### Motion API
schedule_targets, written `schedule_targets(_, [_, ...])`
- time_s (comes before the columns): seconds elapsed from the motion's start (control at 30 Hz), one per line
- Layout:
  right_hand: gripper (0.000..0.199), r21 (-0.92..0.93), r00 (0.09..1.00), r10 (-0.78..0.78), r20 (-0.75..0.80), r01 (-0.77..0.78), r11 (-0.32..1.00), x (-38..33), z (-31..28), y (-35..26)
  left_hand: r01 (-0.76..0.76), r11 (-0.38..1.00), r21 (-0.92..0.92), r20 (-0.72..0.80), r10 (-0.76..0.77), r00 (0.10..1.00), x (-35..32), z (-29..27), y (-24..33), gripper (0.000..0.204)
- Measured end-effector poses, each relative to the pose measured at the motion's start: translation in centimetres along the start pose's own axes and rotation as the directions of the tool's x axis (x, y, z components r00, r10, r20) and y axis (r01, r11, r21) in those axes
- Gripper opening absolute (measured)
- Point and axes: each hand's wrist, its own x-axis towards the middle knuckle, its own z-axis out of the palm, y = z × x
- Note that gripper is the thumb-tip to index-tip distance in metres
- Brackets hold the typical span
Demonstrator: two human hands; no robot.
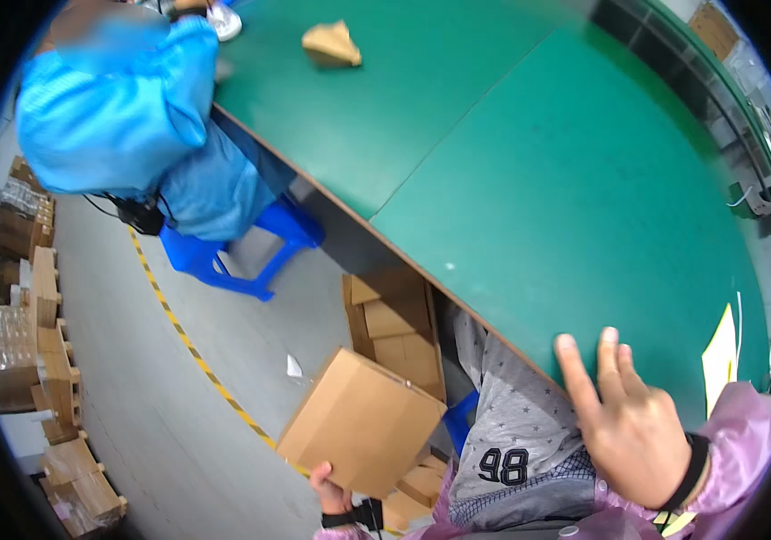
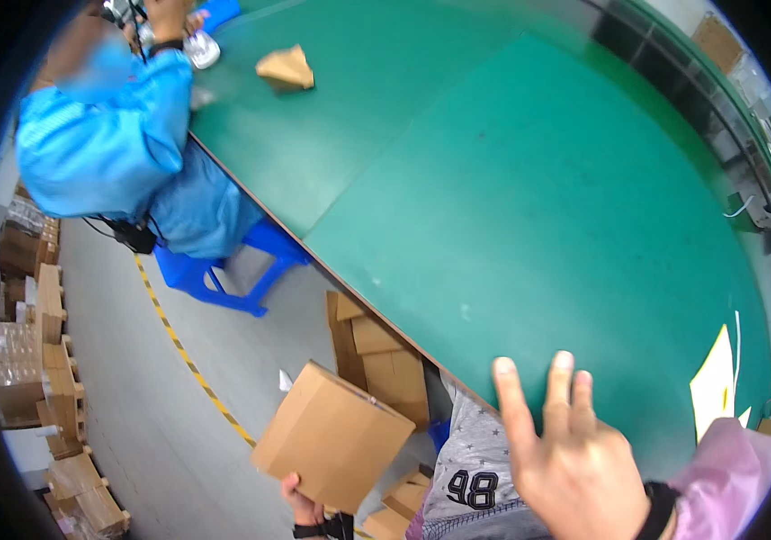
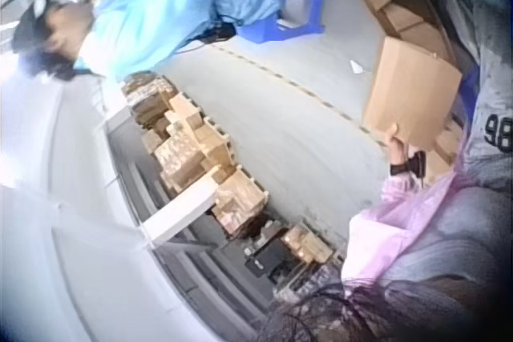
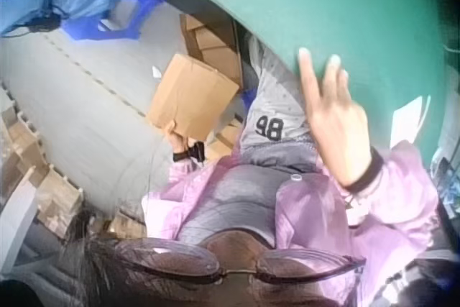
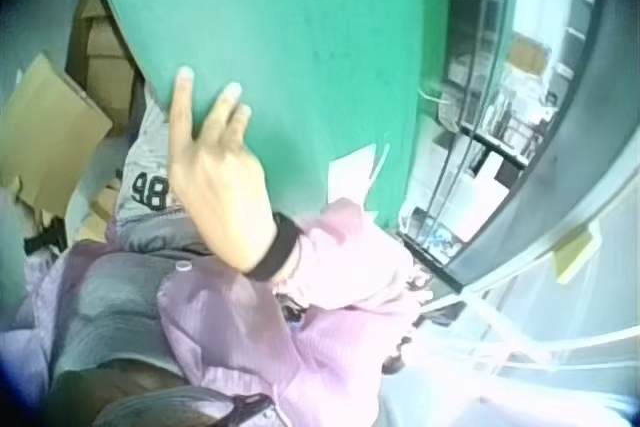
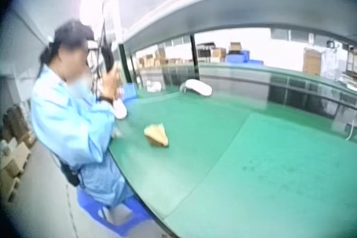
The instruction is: The recorder is assembling battery packs at a factory workbench by applying yellow adhesive tape to group the cells and connecting wires.
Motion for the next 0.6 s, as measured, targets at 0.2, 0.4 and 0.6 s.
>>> schedule_targets(0.2, [0.050,0.245,0.948,-0.144,-0.284,0.217,0.945,-5.7,-1.1,4.1,-0.121,0.958,-0.261,-0.060,0.109,0.992,-7.8,5.6,3.0,0.075])
schedule_targets(0.4, [0.052,0.411,0.951,0.135,-0.278,-0.009,0.911,-16.4,-4.3,9.6,-0.102,0.967,-0.235,0.055,0.118,0.992,-8.2,10.3,5.5,0.073])
schedule_targets(0.6, [0.109,0.356,0.884,0.456,-0.097,-0.397,0.846,-26.6,5.2,14.3,-0.176,0.969,-0.174,0.273,0.220,0.937,-8.2,21.8,9.2,0.073])
